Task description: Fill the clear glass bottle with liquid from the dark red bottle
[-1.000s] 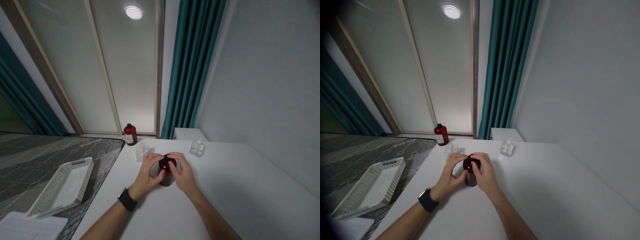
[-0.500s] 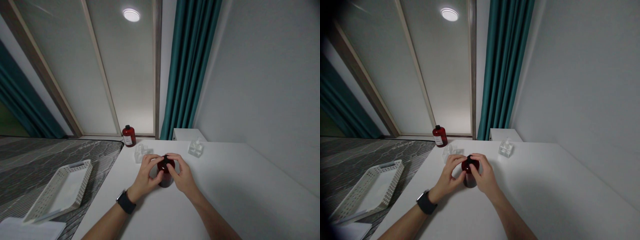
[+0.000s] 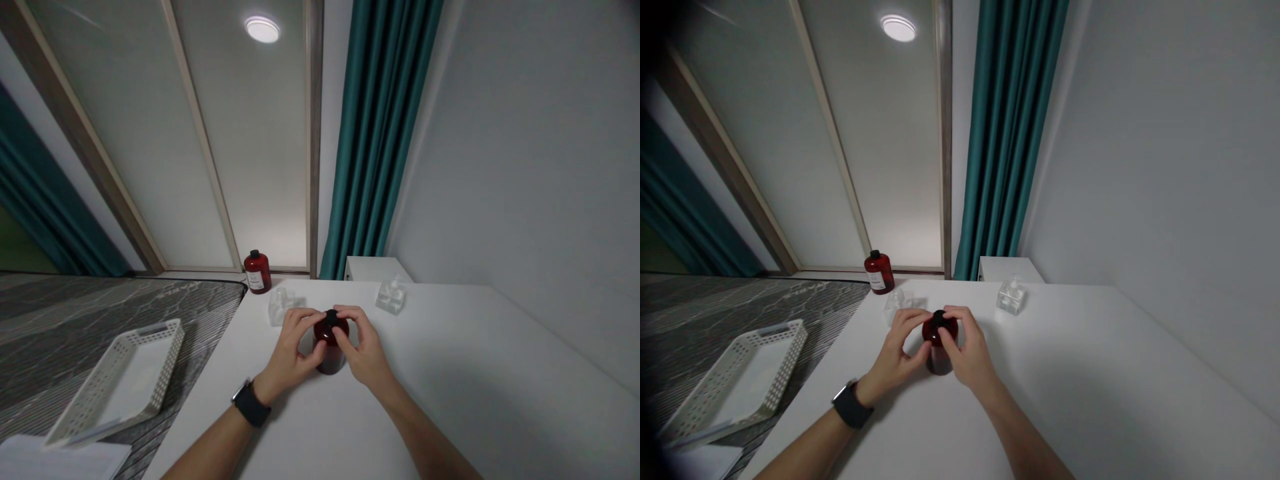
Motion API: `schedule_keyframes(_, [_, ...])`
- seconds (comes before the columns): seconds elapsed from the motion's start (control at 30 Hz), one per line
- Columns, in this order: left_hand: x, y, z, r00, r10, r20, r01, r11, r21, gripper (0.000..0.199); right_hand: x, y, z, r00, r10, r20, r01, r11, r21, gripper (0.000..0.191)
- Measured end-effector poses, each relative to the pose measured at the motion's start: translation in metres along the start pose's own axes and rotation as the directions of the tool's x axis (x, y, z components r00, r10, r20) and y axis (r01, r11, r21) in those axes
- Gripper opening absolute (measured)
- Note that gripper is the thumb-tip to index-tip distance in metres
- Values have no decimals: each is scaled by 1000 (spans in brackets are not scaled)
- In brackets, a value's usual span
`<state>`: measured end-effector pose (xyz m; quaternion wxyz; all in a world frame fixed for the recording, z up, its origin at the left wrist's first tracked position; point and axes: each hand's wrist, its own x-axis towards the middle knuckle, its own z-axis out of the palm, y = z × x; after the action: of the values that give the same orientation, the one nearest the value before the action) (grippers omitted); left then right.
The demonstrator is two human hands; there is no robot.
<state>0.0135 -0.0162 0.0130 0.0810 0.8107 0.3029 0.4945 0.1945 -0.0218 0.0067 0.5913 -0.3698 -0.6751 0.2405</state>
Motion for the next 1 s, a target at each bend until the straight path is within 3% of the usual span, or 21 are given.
schedule_keyframes(0.27, [0, -1, 0, 1000, -2, -5, 2, 1000, -7, 45, -1, 0, 0, 998, 29, 47, -30, 999, 21, 28])
schedule_keyframes(0.83, [0, 0, 0, 1000, -6, 3, 6, 1000, 0, 43, -4, 5, 3, 999, 46, -19, -47, 999, -8, 41])
schedule_keyframes(1.0, [0, -1, 0, 1000, -12, 2, 12, 1000, -11, 44, -4, 4, 2, 998, 47, 34, -48, 999, 26, 44])
